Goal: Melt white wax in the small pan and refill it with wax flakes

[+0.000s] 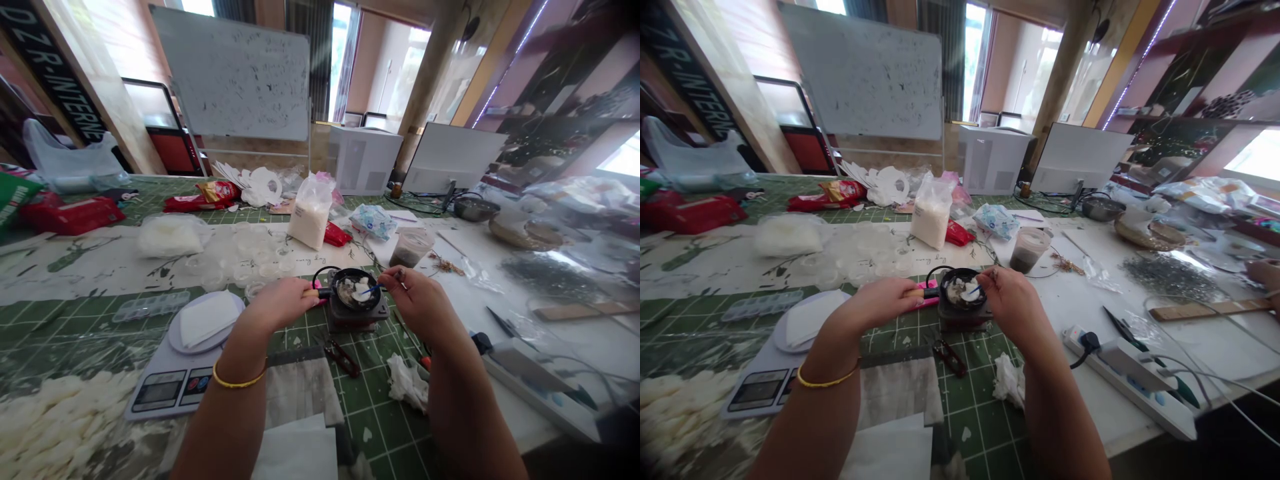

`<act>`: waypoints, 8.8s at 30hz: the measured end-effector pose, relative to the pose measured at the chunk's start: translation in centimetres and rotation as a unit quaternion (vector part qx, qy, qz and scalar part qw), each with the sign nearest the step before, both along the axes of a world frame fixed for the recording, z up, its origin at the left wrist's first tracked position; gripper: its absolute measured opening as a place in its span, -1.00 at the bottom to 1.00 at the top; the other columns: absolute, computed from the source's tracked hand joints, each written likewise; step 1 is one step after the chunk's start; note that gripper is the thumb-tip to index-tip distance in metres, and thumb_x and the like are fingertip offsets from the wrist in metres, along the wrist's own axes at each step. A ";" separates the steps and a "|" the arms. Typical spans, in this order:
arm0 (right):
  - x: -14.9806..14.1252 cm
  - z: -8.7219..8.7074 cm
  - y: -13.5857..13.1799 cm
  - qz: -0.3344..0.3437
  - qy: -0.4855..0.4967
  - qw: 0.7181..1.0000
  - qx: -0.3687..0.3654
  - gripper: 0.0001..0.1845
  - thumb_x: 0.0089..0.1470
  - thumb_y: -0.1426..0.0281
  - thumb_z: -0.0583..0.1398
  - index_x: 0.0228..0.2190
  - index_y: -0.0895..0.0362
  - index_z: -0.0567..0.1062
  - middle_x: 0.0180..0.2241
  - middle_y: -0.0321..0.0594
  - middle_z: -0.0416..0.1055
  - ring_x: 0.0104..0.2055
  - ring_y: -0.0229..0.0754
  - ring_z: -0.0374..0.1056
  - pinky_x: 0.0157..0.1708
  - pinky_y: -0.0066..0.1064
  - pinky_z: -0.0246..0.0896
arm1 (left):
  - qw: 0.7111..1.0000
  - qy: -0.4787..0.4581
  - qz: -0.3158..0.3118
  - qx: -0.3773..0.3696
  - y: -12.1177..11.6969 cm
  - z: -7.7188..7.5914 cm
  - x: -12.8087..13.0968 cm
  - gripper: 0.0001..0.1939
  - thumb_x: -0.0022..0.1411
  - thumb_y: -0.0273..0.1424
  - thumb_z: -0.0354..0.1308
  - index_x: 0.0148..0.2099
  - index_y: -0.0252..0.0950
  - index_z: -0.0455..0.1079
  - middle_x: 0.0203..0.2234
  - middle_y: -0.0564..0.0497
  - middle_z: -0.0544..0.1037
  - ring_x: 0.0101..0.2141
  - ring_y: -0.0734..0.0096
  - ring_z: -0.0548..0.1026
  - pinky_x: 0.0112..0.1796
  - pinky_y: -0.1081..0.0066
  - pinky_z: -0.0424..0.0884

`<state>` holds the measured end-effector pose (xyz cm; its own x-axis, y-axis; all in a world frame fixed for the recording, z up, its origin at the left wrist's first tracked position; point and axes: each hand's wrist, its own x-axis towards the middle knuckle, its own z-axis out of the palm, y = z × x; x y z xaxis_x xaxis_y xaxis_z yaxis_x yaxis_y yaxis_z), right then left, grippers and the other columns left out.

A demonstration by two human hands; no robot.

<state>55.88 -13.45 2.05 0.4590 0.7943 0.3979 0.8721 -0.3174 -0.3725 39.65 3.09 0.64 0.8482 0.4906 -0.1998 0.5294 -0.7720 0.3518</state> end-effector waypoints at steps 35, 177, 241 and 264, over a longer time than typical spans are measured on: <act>-0.1 -0.1 0.1 0.013 0.008 1.000 -0.004 -0.75 0.12 0.28 0.03 -0.40 0.12 0.44 -0.48 -0.25 0.45 -0.40 -0.22 0.32 -0.39 -0.45 0.09 | 1.000 0.000 0.002 0.002 0.0 0.0 0.0 -0.68 0.17 -0.15 -0.15 -0.46 -0.25 0.25 -0.48 0.03 0.45 -0.49 0.39 0.33 -0.55 0.44 0.05; -0.8 -0.1 -0.2 0.004 -0.025 0.999 0.032 -0.72 0.14 0.24 0.01 -0.40 0.10 0.46 -0.46 -0.26 0.46 -0.40 -0.21 0.32 -0.38 -0.43 0.10 | 1.000 -0.008 -0.002 -0.010 -0.1 0.2 -0.3 -0.62 0.16 -0.13 -0.18 -0.44 -0.26 0.31 -0.49 -0.01 0.45 -0.49 0.37 0.33 -0.51 0.43 0.08; -0.5 -0.4 0.1 0.014 -0.032 0.999 0.032 -0.74 0.14 0.27 0.02 -0.39 0.10 0.46 -0.46 -0.25 0.45 -0.39 -0.21 0.31 -0.37 -0.43 0.10 | 1.000 -0.007 -0.007 -0.003 0.0 0.0 -0.3 -0.66 0.15 -0.14 -0.15 -0.46 -0.25 0.25 -0.48 0.01 0.44 -0.47 0.36 0.34 -0.52 0.43 0.08; -0.4 -0.6 0.4 0.024 -0.004 0.998 0.056 -0.73 0.15 0.24 0.01 -0.34 0.07 0.47 -0.45 -0.27 0.43 -0.38 -0.23 0.30 -0.33 -0.43 0.11 | 1.000 -0.014 -0.005 -0.006 0.2 -0.1 -0.3 -0.66 0.14 -0.12 -0.12 -0.48 -0.25 0.23 -0.50 0.02 0.44 -0.49 0.38 0.33 -0.53 0.43 0.06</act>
